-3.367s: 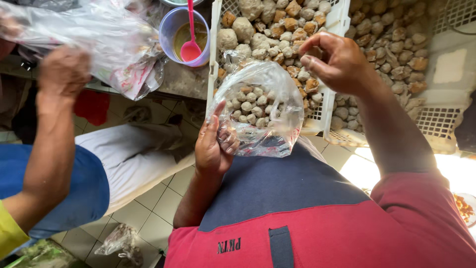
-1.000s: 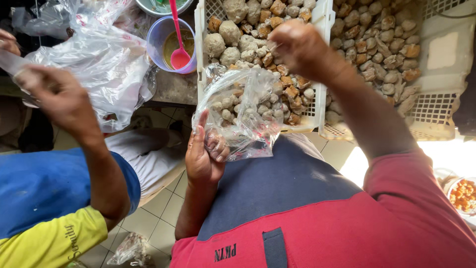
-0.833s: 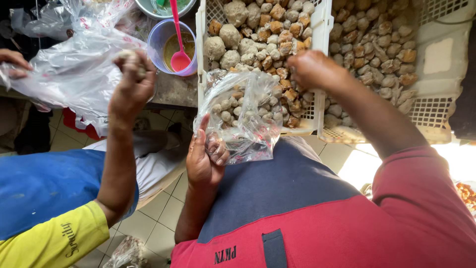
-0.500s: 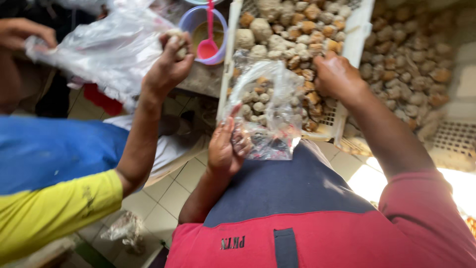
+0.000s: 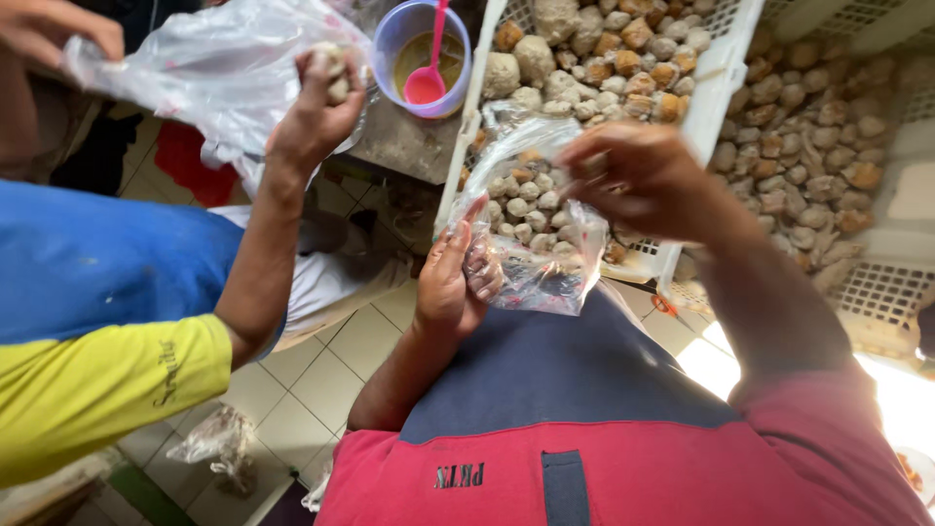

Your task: The person picks small round meatballs from a white crate and places them into a clear plastic bag held open in the other hand. The task continues until the bag is filled.

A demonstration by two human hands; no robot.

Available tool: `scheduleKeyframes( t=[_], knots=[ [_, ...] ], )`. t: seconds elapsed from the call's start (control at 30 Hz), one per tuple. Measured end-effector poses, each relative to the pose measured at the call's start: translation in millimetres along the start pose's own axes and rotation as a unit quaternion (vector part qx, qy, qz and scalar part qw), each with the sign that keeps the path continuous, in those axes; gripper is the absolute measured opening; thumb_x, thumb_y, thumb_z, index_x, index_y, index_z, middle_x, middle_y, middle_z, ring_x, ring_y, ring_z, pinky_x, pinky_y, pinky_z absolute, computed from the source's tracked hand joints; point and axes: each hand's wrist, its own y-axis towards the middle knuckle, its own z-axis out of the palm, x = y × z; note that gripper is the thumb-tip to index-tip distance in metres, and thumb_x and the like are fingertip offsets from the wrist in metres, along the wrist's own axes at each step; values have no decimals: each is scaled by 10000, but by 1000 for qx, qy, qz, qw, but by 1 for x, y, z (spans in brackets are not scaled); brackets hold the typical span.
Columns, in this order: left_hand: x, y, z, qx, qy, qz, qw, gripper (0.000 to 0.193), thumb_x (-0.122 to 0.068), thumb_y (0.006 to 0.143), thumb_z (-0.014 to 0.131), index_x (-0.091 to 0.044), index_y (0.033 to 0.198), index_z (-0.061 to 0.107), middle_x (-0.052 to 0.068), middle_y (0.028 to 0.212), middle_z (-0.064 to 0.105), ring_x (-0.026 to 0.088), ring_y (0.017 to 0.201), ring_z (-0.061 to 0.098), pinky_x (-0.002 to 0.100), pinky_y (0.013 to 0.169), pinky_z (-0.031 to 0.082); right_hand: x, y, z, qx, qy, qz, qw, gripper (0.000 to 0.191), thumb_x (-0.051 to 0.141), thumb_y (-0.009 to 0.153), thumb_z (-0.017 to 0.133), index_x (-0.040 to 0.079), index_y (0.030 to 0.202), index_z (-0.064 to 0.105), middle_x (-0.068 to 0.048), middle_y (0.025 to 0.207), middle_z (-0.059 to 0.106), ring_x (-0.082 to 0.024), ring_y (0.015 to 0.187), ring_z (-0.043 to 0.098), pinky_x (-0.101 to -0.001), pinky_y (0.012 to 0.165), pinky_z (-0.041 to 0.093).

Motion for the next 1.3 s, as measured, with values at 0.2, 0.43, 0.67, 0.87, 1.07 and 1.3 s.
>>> scheduleKeyframes(
  t=[0.2,0.43,0.67,0.87,1.07,1.3],
  knots=[
    [-1,-10,-7,-19,15,0,1000,453,-303,1104,485,-135,1524,466,-42,744,381,76,580,366,237,503,352,-39,10,-26,-31,-208,45,977,88,92,1091,619,64,1073,701,-88,921,718,-179,803,714,-291,659,623],
    [-1,-15,-20,-36,3,6,999,444,-319,1106,496,-124,1504,472,-39,735,378,76,577,377,229,495,356,-124,-29,-41,77,-389,423,815,225,123,1022,484,102,1032,708,-136,911,699,-273,728,669,-437,698,582],
    [1,-15,-9,-42,32,7,999,455,-310,1098,500,-124,1512,471,-40,745,376,77,580,380,232,499,358,-156,-39,-27,146,-527,318,774,180,125,955,596,87,1086,713,-154,1004,730,-306,915,713,-453,779,596],
    [6,-14,-4,-42,26,1,999,467,-322,1091,501,-131,1516,457,-40,742,375,77,579,380,232,497,357,-122,-33,-47,127,-364,363,848,331,90,868,671,79,1199,663,-184,965,728,-341,884,708,-486,784,578],
    [4,-13,0,-34,24,6,999,495,-331,1094,512,-137,1542,435,-38,735,379,74,581,375,230,499,353,-20,-26,-36,-32,70,276,958,193,164,1014,659,104,1192,706,-134,931,686,-297,707,574,-348,587,554],
    [2,-14,5,-38,13,11,999,477,-339,1088,492,-162,1529,447,-37,740,386,81,578,379,235,496,357,-17,-16,51,-2,-128,-87,988,272,177,953,728,96,1210,687,-98,1121,739,-212,937,730,-321,806,642]
  ],
)
